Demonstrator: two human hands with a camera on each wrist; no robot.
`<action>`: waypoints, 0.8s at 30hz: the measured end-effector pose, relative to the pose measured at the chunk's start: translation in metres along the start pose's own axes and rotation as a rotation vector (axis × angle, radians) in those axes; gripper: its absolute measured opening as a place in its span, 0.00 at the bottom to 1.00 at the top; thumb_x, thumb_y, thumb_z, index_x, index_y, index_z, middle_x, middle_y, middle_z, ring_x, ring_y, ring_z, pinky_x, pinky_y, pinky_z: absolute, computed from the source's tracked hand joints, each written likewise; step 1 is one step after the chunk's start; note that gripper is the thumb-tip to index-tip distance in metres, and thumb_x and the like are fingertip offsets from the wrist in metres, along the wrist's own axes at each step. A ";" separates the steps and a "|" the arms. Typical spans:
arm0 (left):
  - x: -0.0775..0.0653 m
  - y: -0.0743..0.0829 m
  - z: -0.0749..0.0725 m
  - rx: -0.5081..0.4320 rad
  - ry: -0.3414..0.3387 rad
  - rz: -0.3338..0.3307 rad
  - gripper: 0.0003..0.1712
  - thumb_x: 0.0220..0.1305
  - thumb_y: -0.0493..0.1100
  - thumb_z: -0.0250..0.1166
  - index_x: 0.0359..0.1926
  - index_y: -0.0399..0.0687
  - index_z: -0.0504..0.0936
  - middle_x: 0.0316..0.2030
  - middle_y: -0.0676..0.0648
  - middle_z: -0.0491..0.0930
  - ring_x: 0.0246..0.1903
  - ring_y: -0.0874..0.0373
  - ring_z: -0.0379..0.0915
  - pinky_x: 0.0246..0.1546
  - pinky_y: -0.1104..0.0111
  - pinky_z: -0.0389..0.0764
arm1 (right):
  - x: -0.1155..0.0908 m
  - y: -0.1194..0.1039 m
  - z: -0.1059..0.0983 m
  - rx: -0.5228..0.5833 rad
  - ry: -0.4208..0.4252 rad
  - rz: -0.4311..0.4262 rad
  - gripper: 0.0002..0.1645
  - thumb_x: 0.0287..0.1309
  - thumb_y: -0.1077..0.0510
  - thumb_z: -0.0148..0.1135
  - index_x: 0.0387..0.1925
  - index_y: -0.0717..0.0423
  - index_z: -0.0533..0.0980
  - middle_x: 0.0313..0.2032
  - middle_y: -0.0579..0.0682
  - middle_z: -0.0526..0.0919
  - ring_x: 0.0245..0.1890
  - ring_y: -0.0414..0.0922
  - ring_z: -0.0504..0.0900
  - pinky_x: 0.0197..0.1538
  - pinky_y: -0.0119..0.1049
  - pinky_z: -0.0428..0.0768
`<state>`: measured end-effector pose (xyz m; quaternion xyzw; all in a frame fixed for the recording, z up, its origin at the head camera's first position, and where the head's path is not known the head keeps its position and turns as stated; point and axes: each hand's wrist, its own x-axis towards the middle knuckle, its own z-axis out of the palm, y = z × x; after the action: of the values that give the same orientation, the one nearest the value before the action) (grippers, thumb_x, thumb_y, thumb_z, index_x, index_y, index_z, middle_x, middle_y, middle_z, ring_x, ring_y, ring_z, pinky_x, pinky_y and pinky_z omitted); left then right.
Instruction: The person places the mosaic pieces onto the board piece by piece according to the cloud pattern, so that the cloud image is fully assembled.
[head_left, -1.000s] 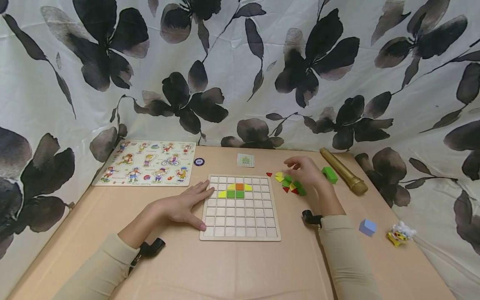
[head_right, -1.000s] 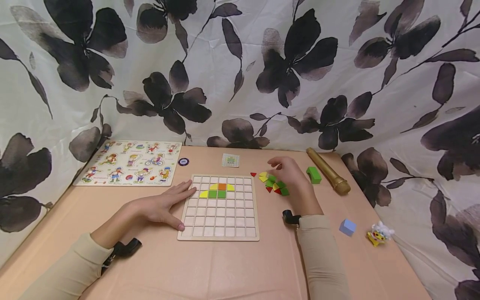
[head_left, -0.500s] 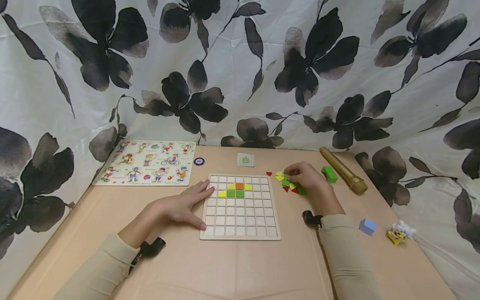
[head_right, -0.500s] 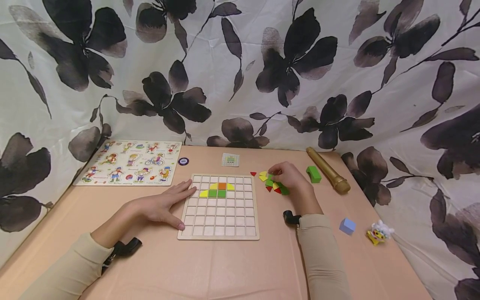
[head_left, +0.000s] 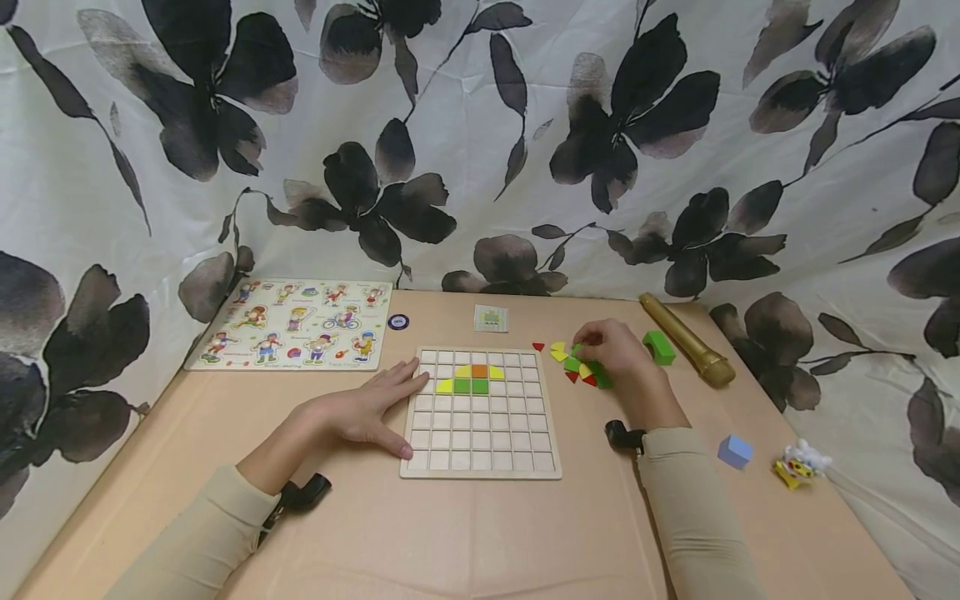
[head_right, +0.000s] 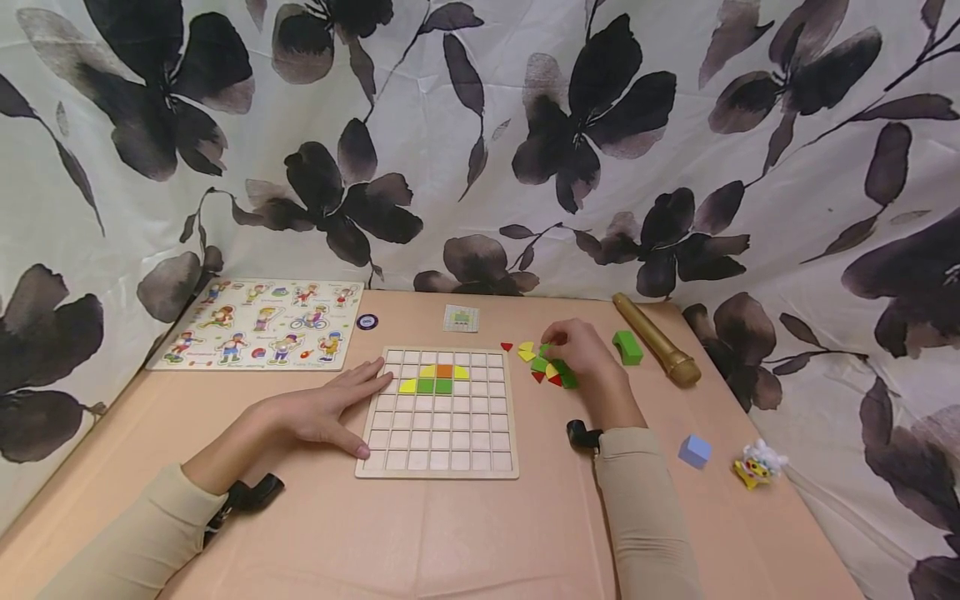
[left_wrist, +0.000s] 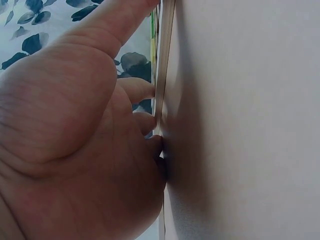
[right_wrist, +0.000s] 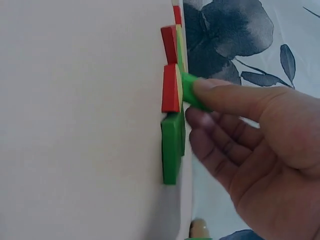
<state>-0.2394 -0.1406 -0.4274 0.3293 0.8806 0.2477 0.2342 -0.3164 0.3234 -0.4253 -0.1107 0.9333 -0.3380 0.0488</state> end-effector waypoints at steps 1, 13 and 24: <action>0.000 0.000 0.000 0.000 0.000 0.002 0.70 0.53 0.68 0.77 0.84 0.50 0.48 0.84 0.41 0.29 0.83 0.37 0.22 0.79 0.37 0.37 | -0.001 -0.001 -0.001 0.023 0.012 0.012 0.09 0.67 0.66 0.66 0.48 0.59 0.85 0.39 0.56 0.82 0.40 0.52 0.78 0.44 0.40 0.80; 0.000 0.001 -0.001 -0.001 0.001 -0.003 0.70 0.53 0.68 0.77 0.84 0.51 0.48 0.84 0.41 0.29 0.83 0.36 0.22 0.79 0.37 0.37 | 0.000 -0.037 -0.011 0.159 0.070 -0.185 0.17 0.65 0.66 0.68 0.56 0.62 0.83 0.47 0.61 0.87 0.44 0.52 0.83 0.45 0.24 0.80; -0.001 0.002 -0.001 -0.007 -0.001 -0.001 0.69 0.53 0.67 0.77 0.84 0.50 0.48 0.84 0.41 0.29 0.83 0.37 0.22 0.79 0.37 0.37 | 0.001 -0.083 0.017 0.074 -0.024 -0.239 0.15 0.62 0.61 0.74 0.50 0.58 0.85 0.39 0.53 0.87 0.37 0.47 0.82 0.41 0.33 0.82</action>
<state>-0.2384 -0.1405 -0.4256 0.3283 0.8796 0.2508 0.2359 -0.3004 0.2506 -0.3853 -0.2234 0.8997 -0.3744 0.0232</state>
